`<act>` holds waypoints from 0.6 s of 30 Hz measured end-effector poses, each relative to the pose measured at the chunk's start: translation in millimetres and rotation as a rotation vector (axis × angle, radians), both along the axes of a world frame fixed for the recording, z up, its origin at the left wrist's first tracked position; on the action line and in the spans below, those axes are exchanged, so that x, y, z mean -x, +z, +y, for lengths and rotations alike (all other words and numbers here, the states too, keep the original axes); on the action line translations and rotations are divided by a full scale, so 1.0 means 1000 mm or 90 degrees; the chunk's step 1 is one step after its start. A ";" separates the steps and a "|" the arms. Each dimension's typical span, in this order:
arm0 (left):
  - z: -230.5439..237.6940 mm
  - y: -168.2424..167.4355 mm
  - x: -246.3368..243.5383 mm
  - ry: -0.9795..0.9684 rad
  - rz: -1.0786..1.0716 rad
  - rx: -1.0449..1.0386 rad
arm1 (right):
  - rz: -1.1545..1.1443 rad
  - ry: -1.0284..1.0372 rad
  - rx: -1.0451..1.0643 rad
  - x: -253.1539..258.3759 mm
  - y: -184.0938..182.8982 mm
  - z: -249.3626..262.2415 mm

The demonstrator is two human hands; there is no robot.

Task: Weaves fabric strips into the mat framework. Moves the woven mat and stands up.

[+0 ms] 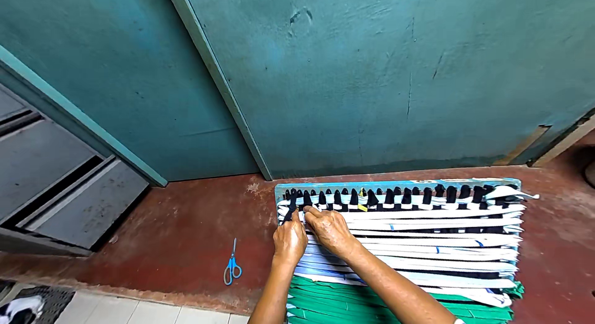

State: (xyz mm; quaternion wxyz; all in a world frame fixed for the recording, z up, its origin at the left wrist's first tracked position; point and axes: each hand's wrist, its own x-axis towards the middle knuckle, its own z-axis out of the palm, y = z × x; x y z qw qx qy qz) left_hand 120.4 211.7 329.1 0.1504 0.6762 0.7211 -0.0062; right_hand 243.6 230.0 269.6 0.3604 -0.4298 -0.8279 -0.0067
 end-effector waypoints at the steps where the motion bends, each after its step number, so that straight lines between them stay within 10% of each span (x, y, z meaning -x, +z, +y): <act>1: 0.005 -0.004 0.005 -0.006 -0.068 -0.001 | 0.002 -0.002 0.005 0.000 -0.001 0.000; 6: 0.019 -0.034 0.019 -0.007 -0.471 -0.067 | 0.036 0.031 0.014 -0.008 -0.004 0.002; 13: 0.000 -0.003 -0.006 0.038 -0.003 -0.002 | 0.011 -0.022 -0.048 -0.006 -0.012 0.002; 18: -0.010 -0.021 0.001 0.012 -0.018 -0.161 | 0.004 -0.051 -0.065 -0.005 -0.012 0.000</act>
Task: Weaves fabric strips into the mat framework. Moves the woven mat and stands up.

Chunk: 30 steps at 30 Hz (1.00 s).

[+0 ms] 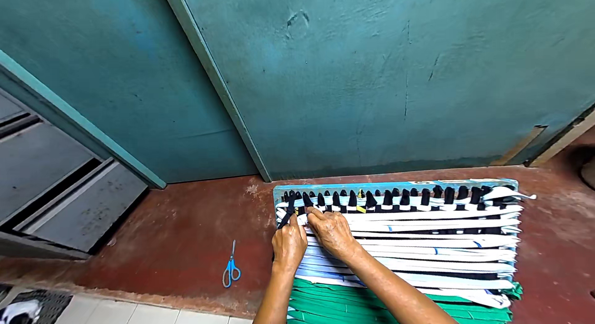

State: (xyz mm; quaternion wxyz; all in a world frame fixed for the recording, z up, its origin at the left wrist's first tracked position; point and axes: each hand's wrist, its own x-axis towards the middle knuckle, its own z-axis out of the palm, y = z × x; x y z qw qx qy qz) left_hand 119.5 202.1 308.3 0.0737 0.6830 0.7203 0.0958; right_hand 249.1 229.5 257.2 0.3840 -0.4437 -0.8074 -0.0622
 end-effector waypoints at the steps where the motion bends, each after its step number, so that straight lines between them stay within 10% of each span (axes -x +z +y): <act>1: 0.001 -0.010 0.005 -0.017 -0.049 -0.069 | 0.000 0.004 0.009 0.000 0.000 0.001; 6: 0.020 -0.012 0.013 -0.027 -0.259 0.049 | 0.007 0.026 0.027 -0.001 -0.002 0.006; 13: 0.029 -0.020 0.023 -0.047 -0.936 0.191 | 0.096 0.106 0.081 -0.010 -0.003 0.010; 30: 0.021 -0.041 0.026 -0.115 -1.173 0.158 | 0.080 -0.085 0.119 0.026 0.016 0.014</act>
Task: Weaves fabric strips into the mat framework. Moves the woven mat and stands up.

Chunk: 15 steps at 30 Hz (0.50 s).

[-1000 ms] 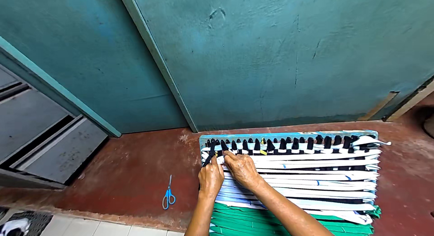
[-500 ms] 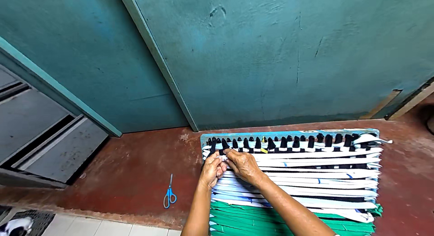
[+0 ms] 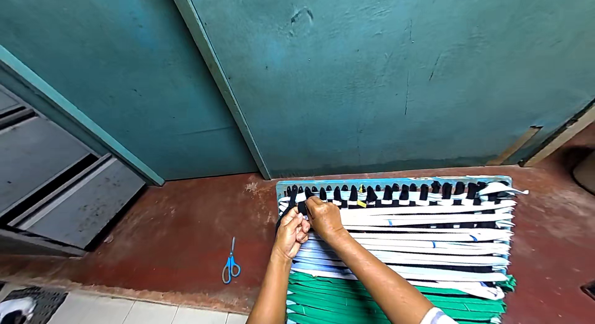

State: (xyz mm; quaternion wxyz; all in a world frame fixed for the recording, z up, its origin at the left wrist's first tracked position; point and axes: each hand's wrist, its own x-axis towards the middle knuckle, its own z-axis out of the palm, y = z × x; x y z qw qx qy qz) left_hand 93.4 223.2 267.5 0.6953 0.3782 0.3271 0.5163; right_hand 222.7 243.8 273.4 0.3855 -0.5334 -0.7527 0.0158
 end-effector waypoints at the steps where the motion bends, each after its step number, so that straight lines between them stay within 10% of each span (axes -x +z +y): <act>1: -0.001 0.000 0.000 0.012 0.023 -0.013 | -0.013 0.002 0.074 0.002 0.008 -0.001; 4: -0.005 0.002 -0.001 0.081 0.163 -0.077 | 0.030 0.109 0.340 -0.007 0.029 0.007; 15: -0.003 -0.016 -0.008 0.426 0.786 -0.539 | 0.402 0.273 0.494 -0.023 0.022 0.013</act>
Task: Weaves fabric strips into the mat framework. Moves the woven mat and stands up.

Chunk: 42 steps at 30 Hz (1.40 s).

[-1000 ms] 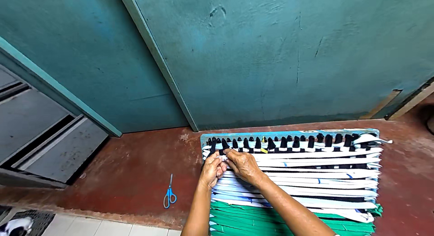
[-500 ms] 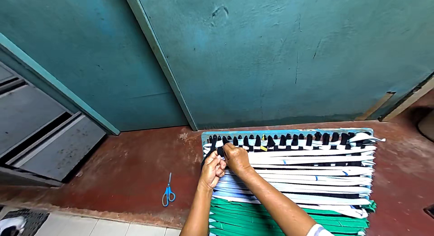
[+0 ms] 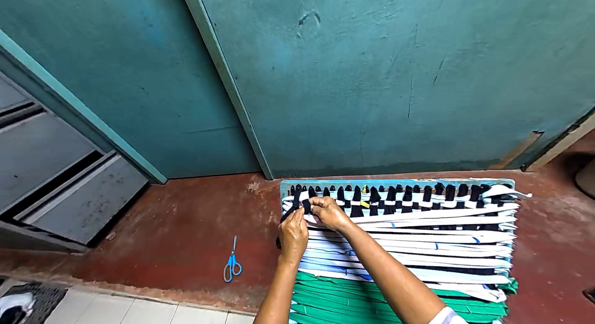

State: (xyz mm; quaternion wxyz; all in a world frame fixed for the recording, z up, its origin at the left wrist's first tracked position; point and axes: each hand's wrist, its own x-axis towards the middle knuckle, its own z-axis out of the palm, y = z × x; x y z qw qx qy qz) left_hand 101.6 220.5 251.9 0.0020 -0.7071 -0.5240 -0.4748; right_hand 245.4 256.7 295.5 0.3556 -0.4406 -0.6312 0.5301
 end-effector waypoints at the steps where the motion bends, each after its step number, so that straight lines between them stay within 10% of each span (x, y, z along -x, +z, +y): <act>1: 0.001 -0.002 -0.001 0.028 0.029 -0.033 | 0.017 0.002 0.014 0.000 0.001 -0.001; 11: 0.001 -0.001 0.005 0.026 -0.089 -0.044 | 0.075 0.038 0.029 -0.005 0.001 0.000; 21: -0.001 0.013 -0.004 0.112 0.077 -0.037 | 0.069 0.015 0.038 -0.002 0.003 -0.004; 33: 0.007 0.041 0.018 0.276 0.206 -0.155 | -0.143 -0.218 -0.339 0.027 -0.006 -0.042; 38: 0.008 0.052 0.038 0.270 0.053 -0.130 | -0.207 -0.275 -0.384 0.029 -0.012 -0.041; 42: -0.003 0.052 0.036 0.095 -0.400 0.039 | -0.259 -0.326 -0.445 0.028 -0.019 -0.036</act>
